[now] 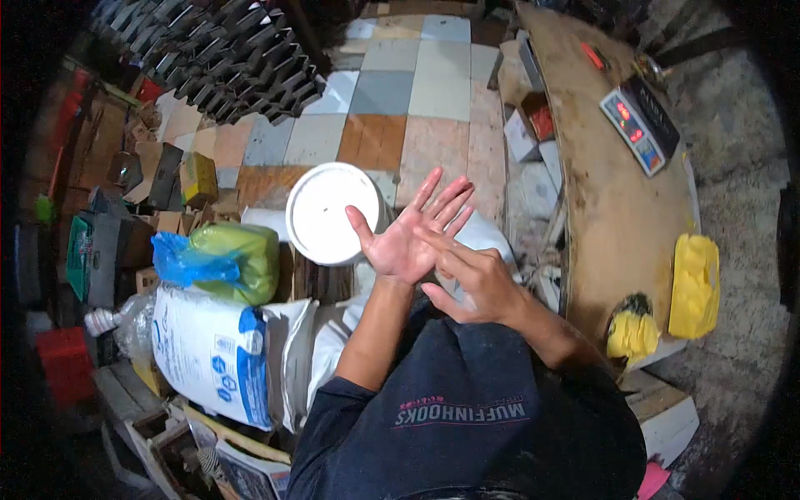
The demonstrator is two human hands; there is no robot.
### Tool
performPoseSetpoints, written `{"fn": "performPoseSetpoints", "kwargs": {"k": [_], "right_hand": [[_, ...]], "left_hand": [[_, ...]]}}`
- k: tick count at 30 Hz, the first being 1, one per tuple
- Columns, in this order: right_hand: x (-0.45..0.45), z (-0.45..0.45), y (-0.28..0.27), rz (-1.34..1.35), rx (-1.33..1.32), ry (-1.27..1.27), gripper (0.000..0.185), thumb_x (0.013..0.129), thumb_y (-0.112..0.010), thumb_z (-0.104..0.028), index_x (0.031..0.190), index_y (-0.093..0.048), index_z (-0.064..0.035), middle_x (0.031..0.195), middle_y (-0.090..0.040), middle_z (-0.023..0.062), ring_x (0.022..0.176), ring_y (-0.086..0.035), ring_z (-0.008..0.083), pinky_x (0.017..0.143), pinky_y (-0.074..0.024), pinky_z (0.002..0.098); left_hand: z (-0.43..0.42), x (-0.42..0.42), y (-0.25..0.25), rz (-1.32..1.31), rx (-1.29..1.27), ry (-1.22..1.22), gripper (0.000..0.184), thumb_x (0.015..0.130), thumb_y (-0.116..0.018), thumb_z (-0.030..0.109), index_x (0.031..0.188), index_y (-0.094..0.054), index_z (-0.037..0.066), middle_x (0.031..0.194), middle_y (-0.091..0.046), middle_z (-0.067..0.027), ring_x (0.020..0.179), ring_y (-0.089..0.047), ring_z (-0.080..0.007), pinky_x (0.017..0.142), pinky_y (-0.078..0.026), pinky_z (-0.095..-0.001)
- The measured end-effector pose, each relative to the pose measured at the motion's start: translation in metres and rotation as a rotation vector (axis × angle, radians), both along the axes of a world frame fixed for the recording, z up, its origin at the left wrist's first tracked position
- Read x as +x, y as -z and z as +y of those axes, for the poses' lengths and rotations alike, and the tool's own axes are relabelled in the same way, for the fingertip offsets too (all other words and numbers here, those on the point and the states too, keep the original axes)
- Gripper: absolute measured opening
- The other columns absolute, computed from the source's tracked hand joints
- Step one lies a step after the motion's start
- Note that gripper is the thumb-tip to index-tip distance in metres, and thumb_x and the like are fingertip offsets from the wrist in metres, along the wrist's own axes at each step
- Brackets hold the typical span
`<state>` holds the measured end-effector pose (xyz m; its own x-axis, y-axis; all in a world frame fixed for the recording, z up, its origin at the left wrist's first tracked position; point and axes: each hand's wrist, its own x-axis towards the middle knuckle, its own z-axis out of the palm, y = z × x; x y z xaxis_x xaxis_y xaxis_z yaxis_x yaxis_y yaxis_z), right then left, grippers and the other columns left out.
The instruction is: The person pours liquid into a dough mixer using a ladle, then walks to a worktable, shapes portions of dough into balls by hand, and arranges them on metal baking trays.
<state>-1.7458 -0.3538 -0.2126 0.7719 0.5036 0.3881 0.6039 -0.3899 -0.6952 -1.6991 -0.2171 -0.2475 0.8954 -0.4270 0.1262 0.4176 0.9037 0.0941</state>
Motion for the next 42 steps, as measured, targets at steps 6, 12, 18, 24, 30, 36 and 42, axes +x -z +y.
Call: {"fn": "performPoseSetpoints", "kwargs": {"k": [6, 12, 18, 24, 30, 36, 42], "right_hand": [[0.084, 0.059, 0.009, -0.009, -0.25, -0.175, 0.039, 0.079, -0.065, -0.03, 0.098, -0.06, 0.0041, 0.113, -0.06, 0.0232, 0.065, -0.065, 0.0375, 0.059, -0.0546, 0.04], [0.149, 0.049, 0.024, 0.094, -0.502, -0.208, 0.035, 0.08, -0.066, -0.028, 0.098, -0.062, 0.0014, 0.108, -0.062, 0.0205, 0.066, -0.065, 0.0348, 0.058, -0.0534, 0.0399], [0.223, 0.035, 0.051, 0.134, -0.392, -0.033, 0.024, 0.079, -0.066, -0.022, 0.084, -0.059, -0.0002, 0.121, -0.058, 0.0148, 0.072, -0.064, 0.0335, 0.063, -0.0524, 0.0406], [0.362, -0.002, 0.059, 0.233, -0.098, 0.021, 0.016, 0.076, -0.068, -0.01, 0.083, -0.058, 0.0, 0.106, -0.064, 0.0159, 0.06, -0.061, 0.0246, 0.054, -0.0484, 0.0323], [0.493, -0.053, 0.025, 0.156, 0.017, 0.052, 0.027, 0.077, -0.066, -0.009, 0.102, -0.06, 0.0008, 0.102, -0.062, 0.0154, 0.064, -0.06, 0.0221, 0.057, -0.049, 0.0314], [0.664, -0.108, 0.047, 0.102, -0.222, -0.076, 0.021, 0.074, -0.067, -0.016, 0.086, -0.057, -0.0016, 0.102, -0.062, 0.0224, 0.093, -0.061, 0.0331, 0.08, -0.0491, 0.0404], [0.853, -0.183, 0.094, 0.177, -0.233, 0.427, 0.021, 0.075, -0.066, -0.023, 0.079, -0.062, -0.0031, 0.1, -0.062, 0.0237, 0.09, -0.061, 0.0376, 0.079, -0.0495, 0.0398]], "left_hand": [[0.053, 0.079, 0.017, 0.127, -0.203, -0.155, 0.117, 0.063, -0.041, 0.089, 0.146, -0.022, 0.009, 0.147, -0.021, -0.0297, 0.141, -0.01, -0.0393, 0.115, -0.008, -0.05], [0.034, 0.128, 0.063, 0.256, -0.388, -0.103, 0.109, 0.064, -0.049, 0.085, 0.141, -0.034, 0.008, 0.145, -0.025, -0.03, 0.14, -0.012, -0.0403, 0.115, -0.009, -0.0514], [0.04, 0.227, 0.08, 0.233, -0.321, -0.188, 0.098, 0.067, -0.051, 0.081, 0.134, -0.044, 0.01, 0.142, -0.036, -0.0248, 0.137, -0.025, -0.0378, 0.115, -0.015, -0.049], [0.008, 0.357, 0.075, 0.131, -0.291, -0.074, 0.094, 0.066, -0.05, 0.082, 0.127, -0.05, 0.01, 0.138, -0.042, -0.0226, 0.135, -0.031, -0.0349, 0.111, -0.021, -0.0532], [-0.052, 0.513, 0.031, -0.02, -0.216, 0.102, 0.091, 0.069, -0.049, 0.081, 0.125, -0.05, 0.009, 0.135, -0.043, -0.023, 0.13, -0.038, -0.0364, 0.109, -0.028, -0.0501], [-0.048, 0.634, 0.058, 0.089, 0.198, 0.055, 0.062, 0.087, -0.045, 0.054, 0.122, -0.048, 0.003, 0.119, -0.053, -0.0247, 0.113, -0.052, -0.0387, 0.102, -0.038, -0.0465], [0.06, 0.727, 0.315, -0.321, 1.742, -0.235, 0.038, 0.089, -0.058, 0.033, 0.11, -0.06, 0.001, 0.094, -0.066, -0.0128, 0.09, -0.064, -0.0248, 0.076, -0.049, -0.0362]]}}
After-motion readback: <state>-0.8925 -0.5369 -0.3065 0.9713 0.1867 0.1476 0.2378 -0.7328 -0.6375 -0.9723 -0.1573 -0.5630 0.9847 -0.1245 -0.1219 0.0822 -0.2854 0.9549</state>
